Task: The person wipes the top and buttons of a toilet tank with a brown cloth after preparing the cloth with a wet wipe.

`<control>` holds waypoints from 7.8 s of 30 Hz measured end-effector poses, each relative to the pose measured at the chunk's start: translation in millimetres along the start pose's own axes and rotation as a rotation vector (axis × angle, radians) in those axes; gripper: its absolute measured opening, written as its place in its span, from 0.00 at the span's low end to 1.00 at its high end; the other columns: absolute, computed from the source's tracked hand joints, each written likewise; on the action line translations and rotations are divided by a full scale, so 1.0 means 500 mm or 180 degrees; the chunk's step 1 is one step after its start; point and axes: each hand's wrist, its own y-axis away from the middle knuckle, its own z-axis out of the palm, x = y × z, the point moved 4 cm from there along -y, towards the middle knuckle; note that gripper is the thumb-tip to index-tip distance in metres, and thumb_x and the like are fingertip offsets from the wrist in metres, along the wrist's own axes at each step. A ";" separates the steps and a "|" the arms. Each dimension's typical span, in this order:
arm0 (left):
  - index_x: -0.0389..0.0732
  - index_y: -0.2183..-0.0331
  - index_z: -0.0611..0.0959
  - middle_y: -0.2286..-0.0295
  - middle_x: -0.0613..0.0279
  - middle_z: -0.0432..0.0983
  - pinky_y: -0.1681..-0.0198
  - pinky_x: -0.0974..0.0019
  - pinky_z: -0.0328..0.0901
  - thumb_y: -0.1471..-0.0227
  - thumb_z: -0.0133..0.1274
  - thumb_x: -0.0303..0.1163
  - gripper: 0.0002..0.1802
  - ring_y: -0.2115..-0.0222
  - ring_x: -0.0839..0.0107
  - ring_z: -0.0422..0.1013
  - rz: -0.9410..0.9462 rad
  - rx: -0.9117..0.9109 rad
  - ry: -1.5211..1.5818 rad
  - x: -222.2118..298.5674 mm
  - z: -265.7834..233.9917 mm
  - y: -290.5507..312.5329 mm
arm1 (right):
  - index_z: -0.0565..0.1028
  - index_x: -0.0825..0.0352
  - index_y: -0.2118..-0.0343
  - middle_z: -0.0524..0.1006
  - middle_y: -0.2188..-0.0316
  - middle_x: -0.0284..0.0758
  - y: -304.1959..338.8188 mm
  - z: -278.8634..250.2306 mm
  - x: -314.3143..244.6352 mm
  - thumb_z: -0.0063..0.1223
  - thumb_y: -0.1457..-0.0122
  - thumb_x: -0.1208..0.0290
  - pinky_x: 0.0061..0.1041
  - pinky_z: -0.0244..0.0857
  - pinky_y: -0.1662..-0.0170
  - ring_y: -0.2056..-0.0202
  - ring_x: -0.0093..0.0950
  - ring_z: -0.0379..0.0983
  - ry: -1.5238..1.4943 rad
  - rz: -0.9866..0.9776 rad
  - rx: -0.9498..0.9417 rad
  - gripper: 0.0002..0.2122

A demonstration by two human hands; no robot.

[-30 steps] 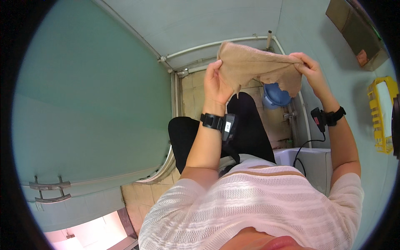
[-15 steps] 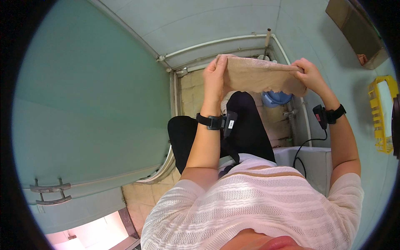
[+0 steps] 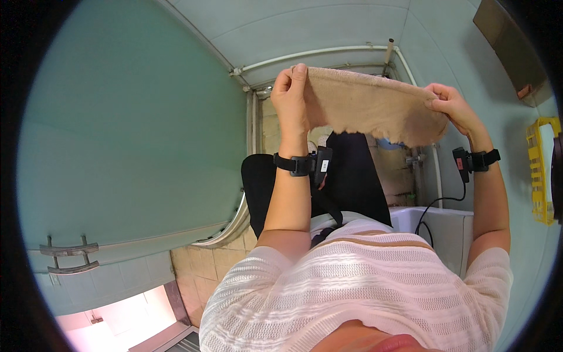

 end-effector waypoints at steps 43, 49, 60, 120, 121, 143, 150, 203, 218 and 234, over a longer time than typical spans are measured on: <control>0.38 0.55 0.76 0.58 0.58 0.74 0.50 0.65 0.64 0.37 0.38 0.47 0.23 0.56 0.64 0.70 -0.0449 -0.3215 0.0227 -0.071 0.227 0.136 | 0.69 0.68 0.76 0.67 0.78 0.30 0.051 0.106 -0.119 0.63 0.51 0.68 0.20 0.59 0.71 0.74 0.19 0.62 0.1726 -0.0958 0.0369 0.13; 0.38 0.54 0.75 0.61 0.66 0.74 0.55 0.71 0.63 0.43 0.53 0.46 0.23 0.61 0.78 0.68 -0.0794 -0.2365 0.0010 -0.061 0.180 0.124 | 0.69 0.69 0.78 0.66 0.84 0.31 0.032 0.100 -0.110 0.59 0.47 0.57 0.23 0.58 0.75 0.78 0.18 0.62 0.1059 -0.0956 0.0829 0.18; 0.40 0.68 0.75 0.75 0.71 0.73 0.69 0.76 0.63 0.51 0.59 0.31 0.09 0.73 0.83 0.66 -0.0268 -0.1640 -0.0803 -0.048 0.155 0.089 | 0.75 0.71 0.76 0.69 0.83 0.24 0.009 0.064 -0.025 0.62 0.50 0.56 0.20 0.56 0.76 0.77 0.15 0.63 0.1415 0.0248 -0.0194 0.19; 0.38 0.40 0.60 0.43 0.47 0.57 0.44 0.53 0.60 0.38 0.35 0.52 0.34 0.46 0.54 0.63 -0.1434 -0.2992 0.1993 0.127 0.257 0.166 | 0.74 0.63 0.54 0.74 0.58 0.35 0.158 0.058 -0.308 0.47 0.51 0.82 0.29 0.62 0.49 0.54 0.33 0.70 0.1115 -0.2482 0.2309 0.18; 0.36 0.41 0.60 0.43 0.47 0.58 0.45 0.54 0.61 0.37 0.36 0.50 0.33 0.46 0.53 0.63 -0.1462 -0.3019 0.1968 0.130 0.258 0.167 | 0.75 0.62 0.55 0.74 0.58 0.34 0.182 0.036 -0.345 0.47 0.52 0.83 0.30 0.61 0.49 0.53 0.34 0.69 0.2128 -0.2633 0.2942 0.19; 0.33 0.47 0.69 0.53 0.51 0.71 0.56 0.64 0.69 0.39 0.42 0.40 0.25 0.57 0.66 0.71 -0.1571 -0.2487 0.1704 0.070 0.162 0.106 | 0.78 0.62 0.70 0.75 0.63 0.34 -0.004 -0.135 -0.306 0.49 0.52 0.74 0.35 0.60 0.54 0.55 0.33 0.66 0.5633 -0.1248 0.3589 0.07; 0.33 0.49 0.70 0.55 0.53 0.72 0.57 0.64 0.69 0.40 0.43 0.38 0.23 0.59 0.67 0.72 -0.1656 -0.2484 0.1641 0.059 0.179 0.109 | 0.74 0.65 0.59 0.72 0.58 0.37 0.178 -0.038 -0.301 0.45 0.54 0.79 0.35 0.59 0.53 0.54 0.37 0.65 0.3326 -0.1905 0.4485 0.16; 0.37 0.54 0.75 0.61 0.57 0.76 0.59 0.66 0.70 0.41 0.46 0.37 0.17 0.63 0.69 0.74 -0.1998 -0.2279 0.1622 -0.007 0.163 0.092 | 0.64 0.73 0.54 0.71 0.56 0.56 0.246 -0.184 -0.266 0.37 0.46 0.72 0.39 0.61 0.49 0.53 0.53 0.67 0.1676 -0.0350 0.4978 0.17; 0.36 0.53 0.75 0.60 0.56 0.76 0.60 0.65 0.71 0.41 0.46 0.37 0.18 0.62 0.69 0.74 -0.1924 -0.2314 0.1638 -0.009 0.156 0.085 | 0.67 0.75 0.56 0.72 0.59 0.56 0.247 -0.215 -0.269 0.35 0.40 0.68 0.39 0.63 0.53 0.56 0.52 0.69 0.1251 -0.0704 0.5521 0.16; 0.37 0.54 0.74 0.61 0.57 0.75 0.60 0.66 0.69 0.40 0.45 0.36 0.17 0.63 0.69 0.73 -0.2074 -0.2487 0.1515 0.002 0.193 0.114 | 0.68 0.77 0.54 0.74 0.59 0.55 0.265 -0.097 -0.258 0.43 0.47 0.70 0.34 0.66 0.55 0.57 0.47 0.72 0.2483 0.0525 0.2629 0.19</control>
